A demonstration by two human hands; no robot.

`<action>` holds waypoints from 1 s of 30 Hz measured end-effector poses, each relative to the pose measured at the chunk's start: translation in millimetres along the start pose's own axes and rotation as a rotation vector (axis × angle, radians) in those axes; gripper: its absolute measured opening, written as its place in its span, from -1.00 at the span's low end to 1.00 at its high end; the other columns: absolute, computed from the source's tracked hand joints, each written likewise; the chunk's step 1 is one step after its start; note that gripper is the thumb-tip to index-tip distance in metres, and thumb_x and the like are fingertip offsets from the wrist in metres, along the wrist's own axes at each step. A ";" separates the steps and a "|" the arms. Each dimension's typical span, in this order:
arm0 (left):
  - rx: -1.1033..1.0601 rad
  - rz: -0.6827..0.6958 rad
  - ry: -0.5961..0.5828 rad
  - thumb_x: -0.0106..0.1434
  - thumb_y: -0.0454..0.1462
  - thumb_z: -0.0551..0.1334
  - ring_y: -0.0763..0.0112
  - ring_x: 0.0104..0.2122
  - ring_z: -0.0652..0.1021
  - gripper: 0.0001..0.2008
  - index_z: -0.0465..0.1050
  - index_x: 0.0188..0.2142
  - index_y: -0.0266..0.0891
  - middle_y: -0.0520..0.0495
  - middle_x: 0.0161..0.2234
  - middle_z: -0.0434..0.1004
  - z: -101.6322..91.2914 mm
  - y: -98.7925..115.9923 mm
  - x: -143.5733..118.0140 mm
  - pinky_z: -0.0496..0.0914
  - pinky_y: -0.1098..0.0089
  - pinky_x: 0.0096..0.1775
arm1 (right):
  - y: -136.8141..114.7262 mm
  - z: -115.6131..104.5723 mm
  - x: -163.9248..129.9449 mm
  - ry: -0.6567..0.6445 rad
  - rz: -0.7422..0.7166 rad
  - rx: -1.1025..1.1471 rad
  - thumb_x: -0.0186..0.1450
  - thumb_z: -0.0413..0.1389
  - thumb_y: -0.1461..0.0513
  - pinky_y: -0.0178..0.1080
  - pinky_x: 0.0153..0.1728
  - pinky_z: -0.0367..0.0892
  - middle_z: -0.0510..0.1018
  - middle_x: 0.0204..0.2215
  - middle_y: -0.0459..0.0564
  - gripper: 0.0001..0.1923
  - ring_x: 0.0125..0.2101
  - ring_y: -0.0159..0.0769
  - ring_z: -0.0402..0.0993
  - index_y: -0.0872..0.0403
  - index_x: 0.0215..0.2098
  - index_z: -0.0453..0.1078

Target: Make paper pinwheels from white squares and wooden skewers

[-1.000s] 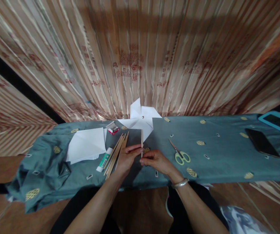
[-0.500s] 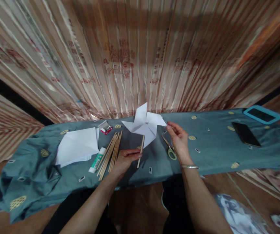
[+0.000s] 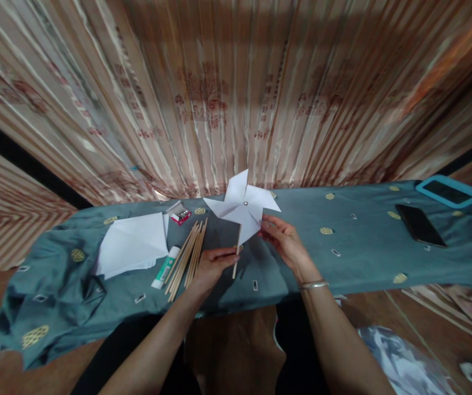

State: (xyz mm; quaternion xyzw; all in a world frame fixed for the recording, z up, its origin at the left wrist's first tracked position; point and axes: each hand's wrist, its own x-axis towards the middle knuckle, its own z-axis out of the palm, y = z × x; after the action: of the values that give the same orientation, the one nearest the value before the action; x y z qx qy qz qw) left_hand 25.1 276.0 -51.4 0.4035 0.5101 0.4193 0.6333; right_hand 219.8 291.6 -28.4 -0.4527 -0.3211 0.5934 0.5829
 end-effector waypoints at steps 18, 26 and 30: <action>0.032 0.008 -0.003 -0.25 -0.18 0.53 0.16 -0.27 0.63 -0.64 0.67 -0.39 -0.24 -0.17 -0.33 0.69 -4.9 -2.4 -0.4 0.44 0.22 -0.07 | -6.3 -31.7 5.9 0.395 -0.387 -0.287 -0.02 0.34 0.01 -0.29 -0.44 0.31 0.59 -0.57 -0.07 -0.68 -0.52 -0.36 0.42 0.07 -0.46 0.52; 0.071 -0.013 -0.039 -0.29 -0.19 0.52 0.16 -0.32 0.63 -0.68 0.66 -0.46 -0.20 -0.11 -0.41 0.69 1.4 -7.3 -1.0 0.45 0.22 -0.11 | -4.4 -31.3 12.4 0.408 -0.519 -0.454 0.11 0.26 0.07 -0.15 -0.16 0.37 0.66 -0.33 0.00 -0.67 -0.32 -0.23 0.53 0.07 -0.22 0.56; 0.069 0.000 -0.019 -0.27 -0.20 0.51 0.18 -0.33 0.63 -0.70 0.67 -0.45 -0.20 -0.11 -0.42 0.69 2.2 -7.0 0.5 0.46 0.25 -0.15 | -3.8 -27.3 8.8 0.387 -0.474 -0.491 0.11 0.25 0.07 -0.20 -0.31 0.34 0.63 -0.47 -0.06 -0.73 -0.46 -0.29 0.46 0.07 -0.31 0.58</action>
State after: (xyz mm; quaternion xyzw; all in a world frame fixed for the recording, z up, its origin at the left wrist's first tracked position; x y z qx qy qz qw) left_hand 28.1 274.1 -57.8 0.4290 0.5183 0.3977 0.6238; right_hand 247.0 296.6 -36.9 -0.5956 -0.4334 0.2514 0.6279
